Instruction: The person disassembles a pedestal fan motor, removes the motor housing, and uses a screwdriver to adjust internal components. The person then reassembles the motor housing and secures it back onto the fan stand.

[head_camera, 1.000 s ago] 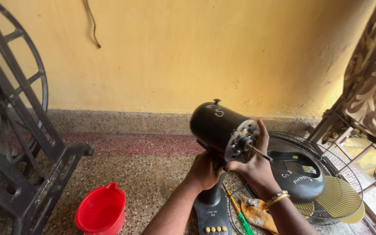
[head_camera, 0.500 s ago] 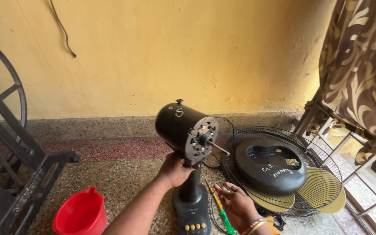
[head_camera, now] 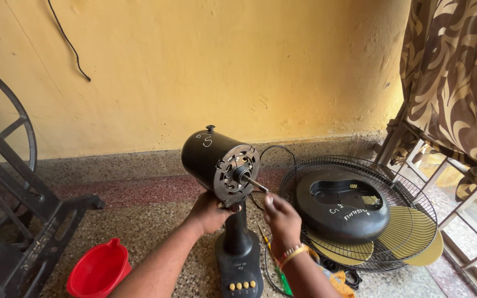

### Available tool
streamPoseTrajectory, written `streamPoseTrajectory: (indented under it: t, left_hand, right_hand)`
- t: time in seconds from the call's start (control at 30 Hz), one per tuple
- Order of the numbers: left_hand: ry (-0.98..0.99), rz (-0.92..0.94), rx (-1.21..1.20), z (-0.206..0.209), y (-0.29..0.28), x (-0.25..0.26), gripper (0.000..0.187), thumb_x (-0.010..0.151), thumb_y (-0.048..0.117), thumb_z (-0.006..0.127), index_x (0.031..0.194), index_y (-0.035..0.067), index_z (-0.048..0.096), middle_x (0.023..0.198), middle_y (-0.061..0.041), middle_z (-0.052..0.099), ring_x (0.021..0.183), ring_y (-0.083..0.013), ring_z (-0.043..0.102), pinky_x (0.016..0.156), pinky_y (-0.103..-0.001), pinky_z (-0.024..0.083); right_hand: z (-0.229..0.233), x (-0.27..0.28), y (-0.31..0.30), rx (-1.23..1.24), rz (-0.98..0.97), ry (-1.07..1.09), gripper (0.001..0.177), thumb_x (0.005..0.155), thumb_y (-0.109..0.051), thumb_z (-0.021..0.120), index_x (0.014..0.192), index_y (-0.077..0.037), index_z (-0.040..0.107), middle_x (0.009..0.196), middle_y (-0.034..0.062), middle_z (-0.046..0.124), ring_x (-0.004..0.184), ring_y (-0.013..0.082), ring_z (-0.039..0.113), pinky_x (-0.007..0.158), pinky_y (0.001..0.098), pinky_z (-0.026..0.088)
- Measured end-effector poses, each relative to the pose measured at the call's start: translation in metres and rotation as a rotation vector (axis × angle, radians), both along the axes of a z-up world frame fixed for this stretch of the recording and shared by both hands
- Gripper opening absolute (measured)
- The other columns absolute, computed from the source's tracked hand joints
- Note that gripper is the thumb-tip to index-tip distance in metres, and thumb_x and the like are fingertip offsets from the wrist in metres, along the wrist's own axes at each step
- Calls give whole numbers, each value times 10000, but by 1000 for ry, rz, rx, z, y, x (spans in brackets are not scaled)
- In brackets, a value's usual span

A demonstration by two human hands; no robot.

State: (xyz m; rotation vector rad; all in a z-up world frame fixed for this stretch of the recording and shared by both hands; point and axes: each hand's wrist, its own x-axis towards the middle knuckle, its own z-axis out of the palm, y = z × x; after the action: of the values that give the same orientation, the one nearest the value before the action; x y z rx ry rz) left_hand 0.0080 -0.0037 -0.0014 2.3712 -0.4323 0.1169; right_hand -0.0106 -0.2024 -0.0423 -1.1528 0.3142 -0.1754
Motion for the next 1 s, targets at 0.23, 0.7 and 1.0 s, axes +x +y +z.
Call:
streamPoseTrajectory:
  t: [0.23,0.7,1.0]
  left_hand:
    - [106,26,9,1,-4,1,347,846,250,763,1186,192,721,1194,-44,760,1119,-207,716,992,-376,563]
    - [17,-18,-36,-14,2,8,401,806,265,800,1189,177,718,1182,-49,761,1117,-219,721,970,-370,568]
    - [17,3,-9,-12,4,9,416,814,273,802,1207,183,702,1206,-46,753,1142,-217,710,991,-371,564]
  right_hand:
    - [19,20,26,182,-29,-142,233,896,40,666,1118,19,733,938,90,752,826,141,713,769,272,592]
    - [-13,30,45,161,-118,-218,175,906,-11,737,912,-35,564,817,75,717,721,116,674,646,253,538]
    - [25,4,52,-237,-206,56,133,904,-115,754,804,-55,691,813,43,767,698,86,676,638,245,552]
